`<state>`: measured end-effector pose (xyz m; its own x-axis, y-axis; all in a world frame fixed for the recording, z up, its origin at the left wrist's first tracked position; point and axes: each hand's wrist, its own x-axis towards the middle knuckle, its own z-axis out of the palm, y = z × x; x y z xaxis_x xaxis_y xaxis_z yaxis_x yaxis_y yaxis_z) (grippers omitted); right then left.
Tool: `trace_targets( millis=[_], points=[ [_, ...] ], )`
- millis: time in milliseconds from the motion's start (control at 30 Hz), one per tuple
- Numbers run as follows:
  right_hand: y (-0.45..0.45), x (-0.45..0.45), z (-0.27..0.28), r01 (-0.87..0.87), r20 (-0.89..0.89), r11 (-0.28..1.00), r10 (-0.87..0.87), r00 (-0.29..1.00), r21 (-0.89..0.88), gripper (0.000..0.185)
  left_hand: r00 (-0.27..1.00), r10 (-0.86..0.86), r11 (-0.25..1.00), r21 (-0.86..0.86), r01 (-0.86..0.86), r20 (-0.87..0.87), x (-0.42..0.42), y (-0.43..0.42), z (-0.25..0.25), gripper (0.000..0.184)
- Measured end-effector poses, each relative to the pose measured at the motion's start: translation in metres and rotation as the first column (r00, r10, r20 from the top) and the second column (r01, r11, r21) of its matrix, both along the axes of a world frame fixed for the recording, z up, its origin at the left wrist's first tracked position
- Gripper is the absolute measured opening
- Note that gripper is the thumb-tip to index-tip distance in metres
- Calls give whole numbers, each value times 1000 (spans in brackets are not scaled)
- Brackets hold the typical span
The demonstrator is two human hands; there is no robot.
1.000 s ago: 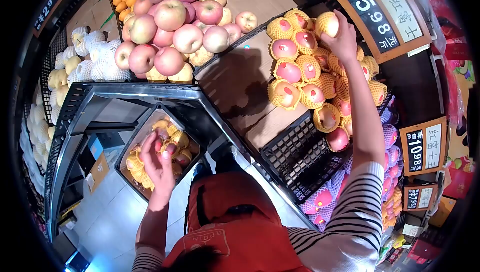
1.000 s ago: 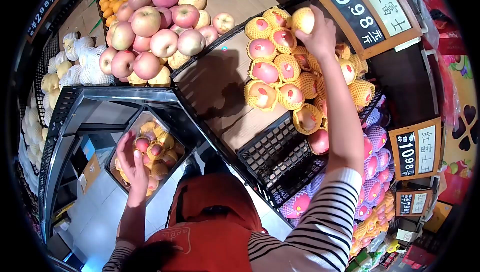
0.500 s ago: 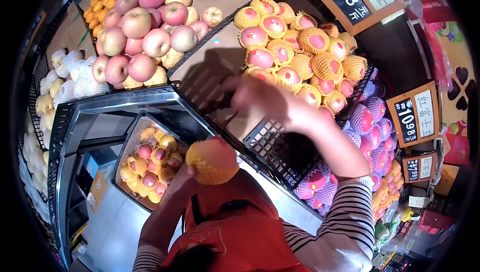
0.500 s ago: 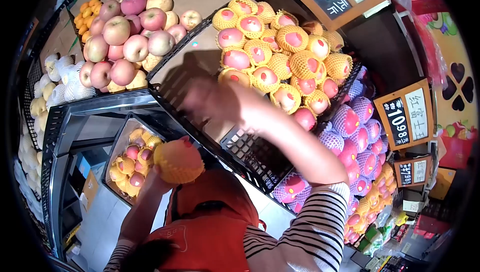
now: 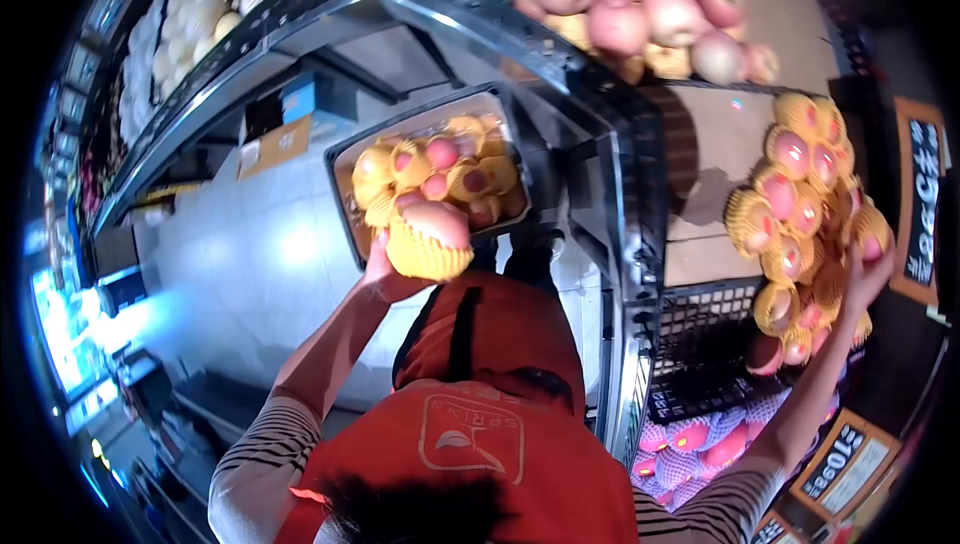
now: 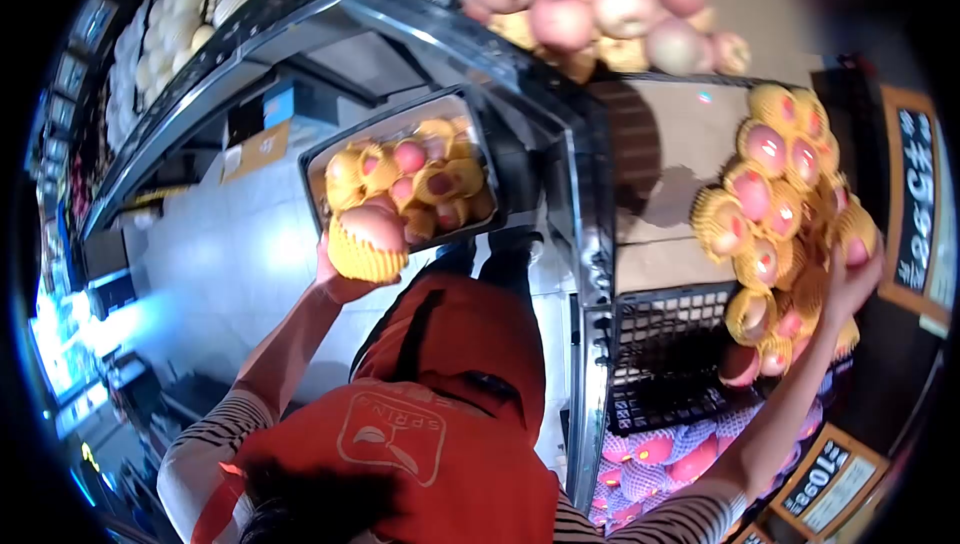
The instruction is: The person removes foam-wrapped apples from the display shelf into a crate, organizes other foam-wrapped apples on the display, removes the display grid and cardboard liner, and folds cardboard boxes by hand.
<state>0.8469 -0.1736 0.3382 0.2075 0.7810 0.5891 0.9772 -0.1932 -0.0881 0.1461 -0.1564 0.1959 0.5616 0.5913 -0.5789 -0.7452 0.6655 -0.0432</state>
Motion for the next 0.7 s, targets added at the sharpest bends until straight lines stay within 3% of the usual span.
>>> trace_targets(
  millis=[33,100,133,200,233,267,367,400,433,467,500,567,633,700],
  points=[
    [2,-19,2,-5,-133,992,22,991,127,57,976,-65,986,139,95,-208,-15,-4,-2,79],
    [3,-101,21,104,-464,992,-61,884,69,56,934,26,979,200,49,-357,-44,-13,-6,81],
    [3,-150,27,83,-743,993,3,670,79,54,913,33,983,176,43,-408,-57,-20,-7,81],
    [-11,-211,5,36,-990,999,23,142,29,57,885,83,994,105,-39,-457,-76,-22,-13,78],
    [-13,-250,-5,-179,-998,982,-62,26,-65,56,877,100,994,76,-72,-471,-85,-22,-17,78],
    [-14,-289,-16,-400,-983,905,-177,-41,-146,55,924,87,991,129,-42,-373,-104,-27,-36,79],
    [16,-401,-104,-748,-929,604,-366,44,-274,51,842,23,993,110,44,-539,-109,-22,-38,81],
    [10,-424,-150,-805,-939,551,-343,21,-220,56,839,-37,988,106,112,-543,-116,-20,-43,81],
    [11,-452,-162,-759,-951,605,-304,59,-241,59,817,-69,985,92,148,-573,-122,-20,-47,79],
    [2,-463,-216,-726,-953,618,-212,216,-302,61,795,-98,980,81,181,-598,-125,-19,-54,78],
    [-1,-473,-249,-653,-918,645,-268,293,-397,62,769,-127,974,67,215,-626,-130,-19,-61,77],
    [0,-488,-304,-477,-842,744,-211,497,-468,64,717,-197,976,-68,205,-669,-147,-26,-87,69],
    [7,-499,-341,-302,-799,838,-234,553,-455,65,593,-300,953,-208,220,-747,-168,-36,-122,64],
    [12,-500,-374,-210,-789,819,-393,471,-534,69,415,-423,906,-379,188,-806,-184,-47,-161,74]
  ],
)
